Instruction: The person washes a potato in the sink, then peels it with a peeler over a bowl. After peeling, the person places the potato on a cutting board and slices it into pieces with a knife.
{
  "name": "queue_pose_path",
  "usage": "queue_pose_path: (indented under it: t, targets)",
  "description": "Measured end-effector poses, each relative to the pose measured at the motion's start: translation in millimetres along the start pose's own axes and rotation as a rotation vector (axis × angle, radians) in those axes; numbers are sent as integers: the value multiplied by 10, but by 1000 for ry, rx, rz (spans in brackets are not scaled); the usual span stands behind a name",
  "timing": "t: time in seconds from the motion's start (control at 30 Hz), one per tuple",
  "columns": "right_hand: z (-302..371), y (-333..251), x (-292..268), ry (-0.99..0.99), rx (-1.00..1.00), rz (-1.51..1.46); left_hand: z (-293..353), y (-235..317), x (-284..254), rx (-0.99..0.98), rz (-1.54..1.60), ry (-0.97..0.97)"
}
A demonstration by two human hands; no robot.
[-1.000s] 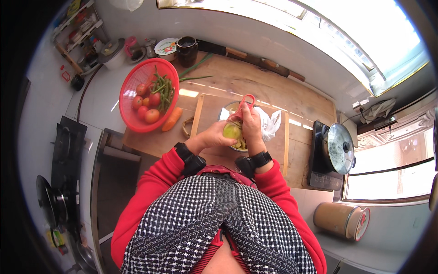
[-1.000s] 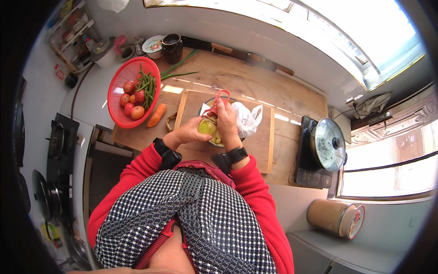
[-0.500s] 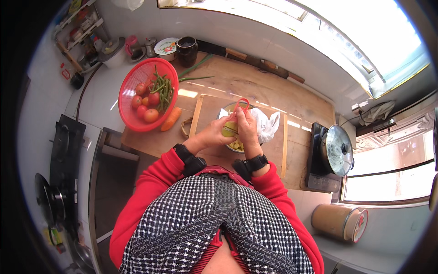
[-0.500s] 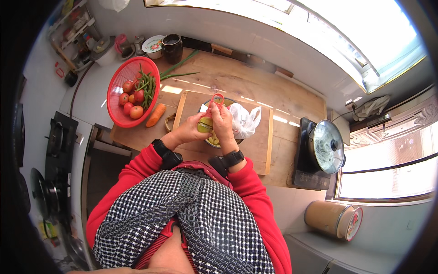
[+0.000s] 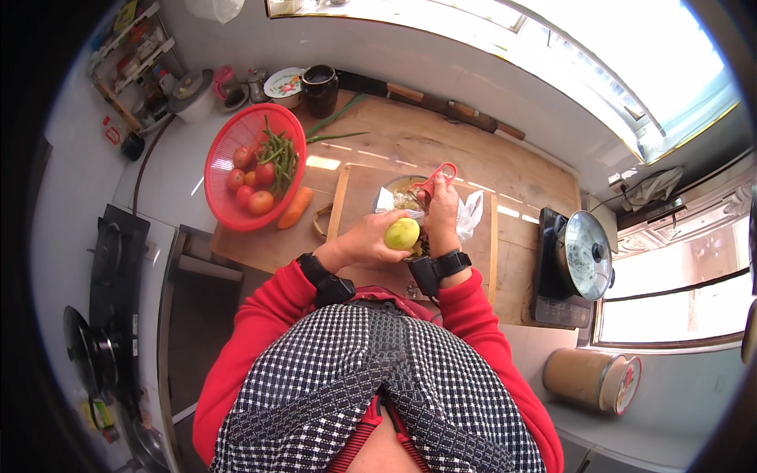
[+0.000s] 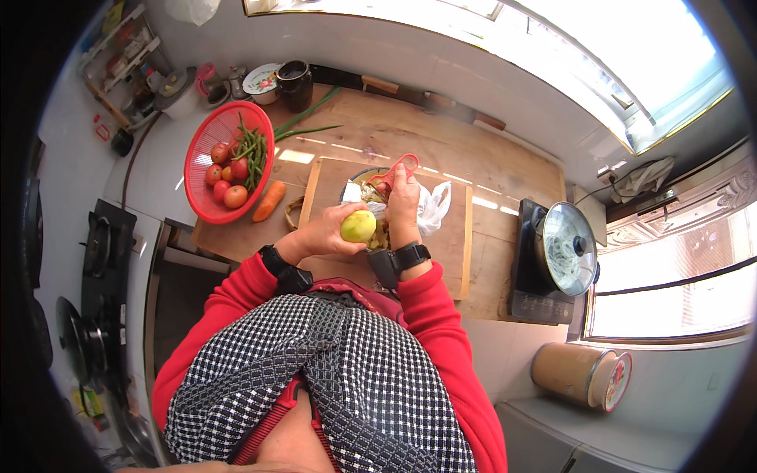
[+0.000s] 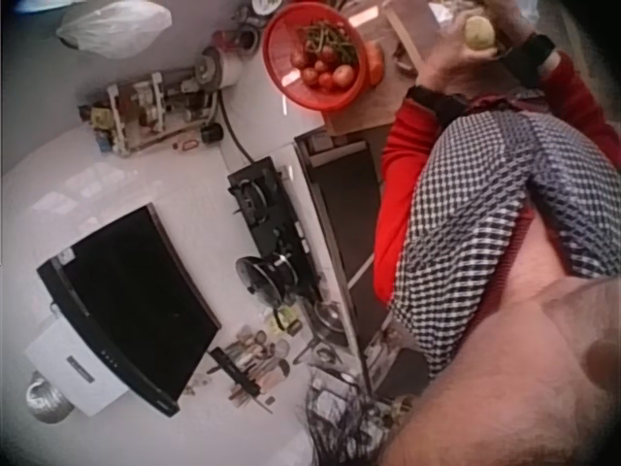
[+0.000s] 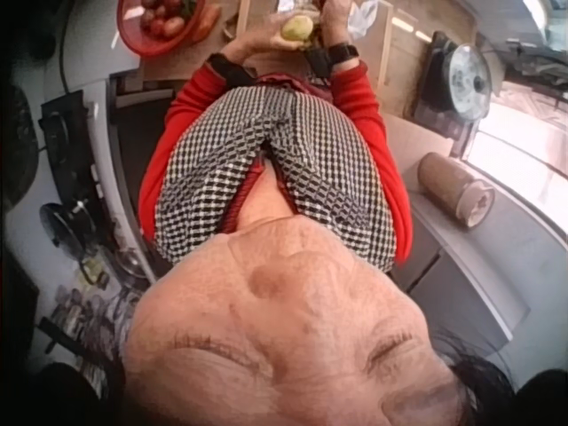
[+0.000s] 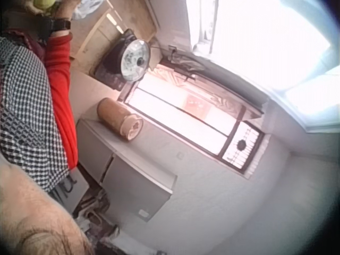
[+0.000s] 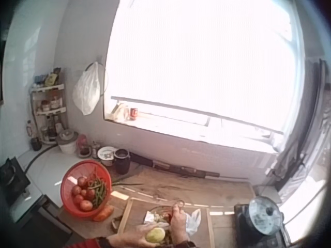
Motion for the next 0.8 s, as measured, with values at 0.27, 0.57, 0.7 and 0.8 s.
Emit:
queue_pose_path:
  t: [0.27,0.57,0.7,0.8]
  targets:
    - [148,-190,73,-186,-83,58,-54,-319,68,-153,529,-12]
    - [195,57,131,-104,42,-209,-102,-406,101,10,696,-13]
    - [214,4,176,-124,49,-162,-96,-325,59,-67,608,-66]
    - [263,-50,232,-163,21,-61,-99,-198,44,-54,572,-47]
Point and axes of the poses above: each hand's wrist, its own z-axis away from the middle knuckle, its own x-axis out of the palm, y = z × x, the point moved 5 cm from there along -z, towards the middle knuckle, and after that the axes turned 14 degrees about -y, right-handed, at the moved point
